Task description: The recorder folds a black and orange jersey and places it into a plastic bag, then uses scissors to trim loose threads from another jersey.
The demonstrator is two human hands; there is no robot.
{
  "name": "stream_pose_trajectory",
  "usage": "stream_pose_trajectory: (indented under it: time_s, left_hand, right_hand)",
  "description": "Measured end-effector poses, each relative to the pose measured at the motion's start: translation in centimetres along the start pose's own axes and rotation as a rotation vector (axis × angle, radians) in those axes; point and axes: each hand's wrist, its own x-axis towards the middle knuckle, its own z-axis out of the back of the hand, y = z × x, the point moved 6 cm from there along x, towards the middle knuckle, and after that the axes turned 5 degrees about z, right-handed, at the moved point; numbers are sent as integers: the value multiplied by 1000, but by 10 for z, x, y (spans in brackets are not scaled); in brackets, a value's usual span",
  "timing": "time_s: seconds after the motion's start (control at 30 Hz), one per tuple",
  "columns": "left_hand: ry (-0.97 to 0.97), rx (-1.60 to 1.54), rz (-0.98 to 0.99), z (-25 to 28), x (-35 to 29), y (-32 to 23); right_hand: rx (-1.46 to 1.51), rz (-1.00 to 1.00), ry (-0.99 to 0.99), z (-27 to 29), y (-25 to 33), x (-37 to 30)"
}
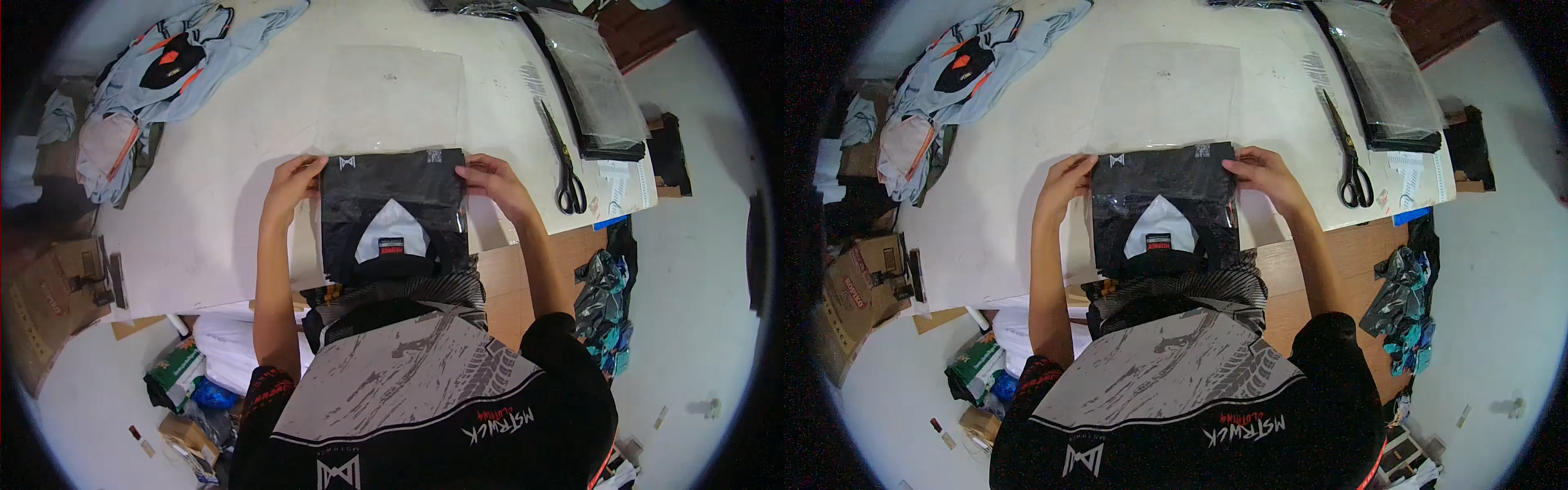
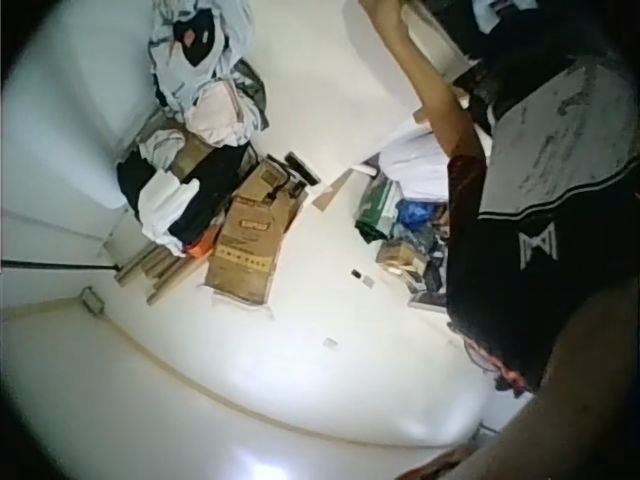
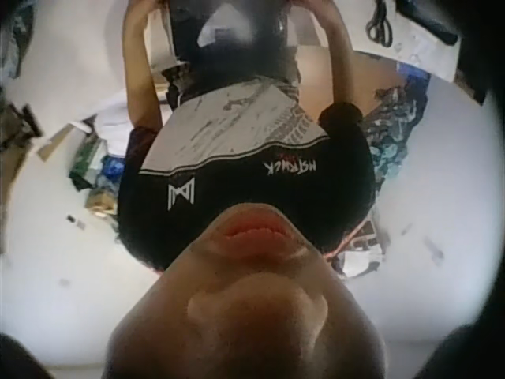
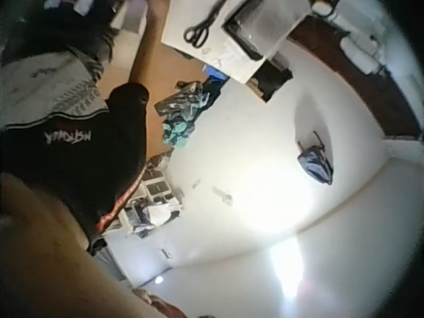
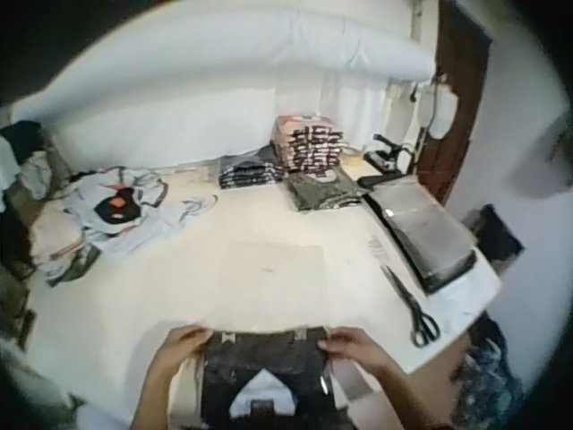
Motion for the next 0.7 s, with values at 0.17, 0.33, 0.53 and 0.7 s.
stream_pose_trajectory:
  time_s: [0.17,0.33,0.53,0.7]
  left_hand:
    - [113,1,1,-7,11,10]
    - [123,-25,-149,-10,35,-1]
    - [108,-51,-229,-16,0,17]
    - [17,-98,-180,-1,-2,13]
  right_hand:
    - [-92,90,11,-7,0,3]
    - [-23,157,7,-9,2,46]
    - [-129,175,-26,0,-11,22]
    - [-58,263,-131,-17,14,22]
